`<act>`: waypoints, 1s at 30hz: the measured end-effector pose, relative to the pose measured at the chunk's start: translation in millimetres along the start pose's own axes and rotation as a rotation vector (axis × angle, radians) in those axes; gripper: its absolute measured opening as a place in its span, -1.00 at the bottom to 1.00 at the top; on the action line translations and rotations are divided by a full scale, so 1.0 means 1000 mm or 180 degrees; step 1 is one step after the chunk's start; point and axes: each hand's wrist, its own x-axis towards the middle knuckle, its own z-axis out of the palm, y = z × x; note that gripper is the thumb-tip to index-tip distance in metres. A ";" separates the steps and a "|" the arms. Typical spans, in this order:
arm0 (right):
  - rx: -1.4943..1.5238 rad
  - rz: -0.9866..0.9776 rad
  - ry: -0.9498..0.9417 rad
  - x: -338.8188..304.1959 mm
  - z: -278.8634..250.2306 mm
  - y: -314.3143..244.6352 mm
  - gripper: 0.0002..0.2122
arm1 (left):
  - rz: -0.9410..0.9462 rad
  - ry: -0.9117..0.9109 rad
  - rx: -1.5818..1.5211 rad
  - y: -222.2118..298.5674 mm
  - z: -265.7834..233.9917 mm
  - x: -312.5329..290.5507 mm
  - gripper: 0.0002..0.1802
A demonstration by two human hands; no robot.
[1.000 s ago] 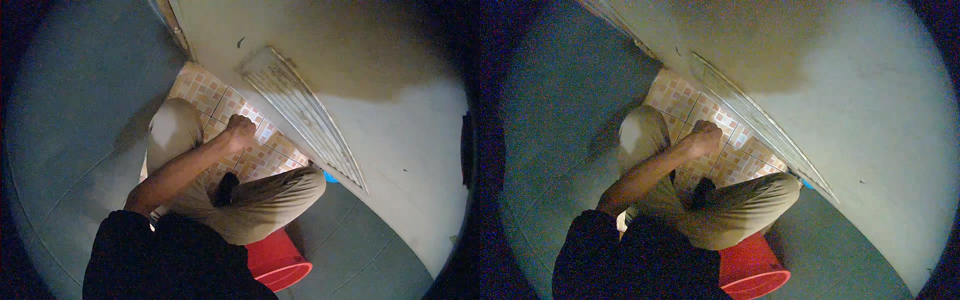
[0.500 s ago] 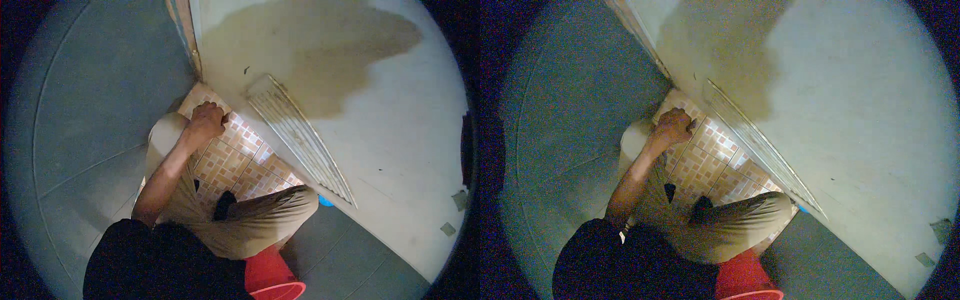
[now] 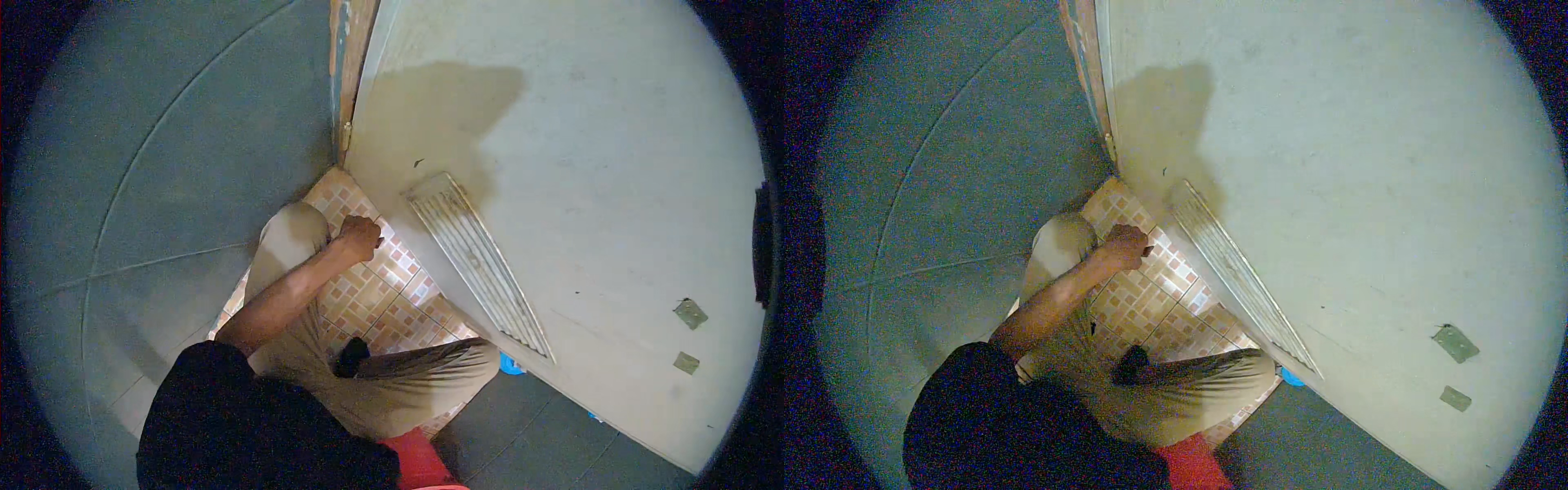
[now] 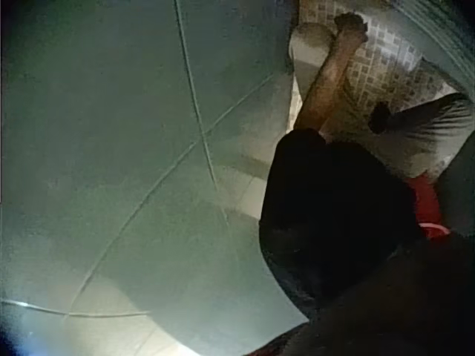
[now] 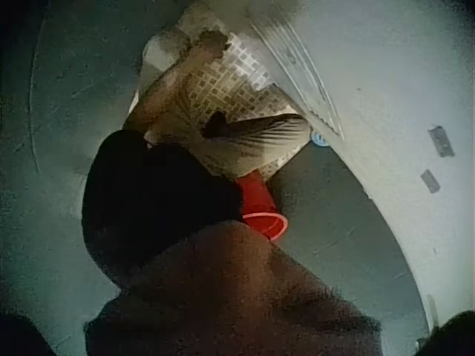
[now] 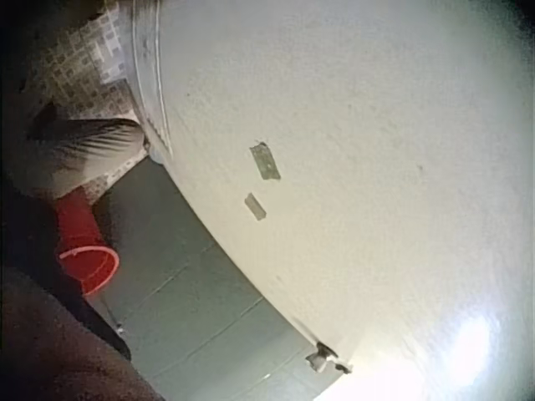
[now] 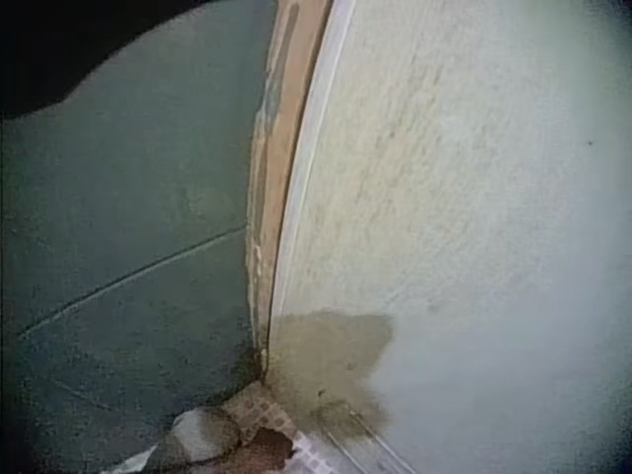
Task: The person is sanding a vertical wooden frame next to a tiled wall using a small piece of sandpaper.
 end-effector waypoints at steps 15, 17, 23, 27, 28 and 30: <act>-0.0008 0.0149 -0.0403 -0.042 0.034 -0.009 -0.64 | 0.0353 0.0059 -0.0153 0.020 0.022 0.035 -0.76; -0.0009 0.0191 -0.0493 -0.047 0.040 -0.006 -0.64 | 0.0471 0.0067 -0.0323 0.025 0.023 0.041 -0.76; -0.0112 0.0329 -0.0740 -0.038 0.039 -0.011 -0.63 | 0.0407 -0.0054 -0.0365 0.022 0.016 0.011 -0.81; -0.0265 0.0337 -0.0906 -0.028 0.035 -0.020 -0.63 | 0.0709 0.0214 -0.0589 0.018 0.008 0.001 -0.82; -0.0298 0.0343 -0.0940 -0.025 0.035 -0.023 -0.63 | 0.0562 0.0231 -0.0559 0.024 0.010 0.004 -0.82; -0.0366 0.0359 -0.1015 -0.018 0.033 -0.024 -0.63 | 0.0394 0.0241 -0.0539 0.029 0.007 0.000 -0.83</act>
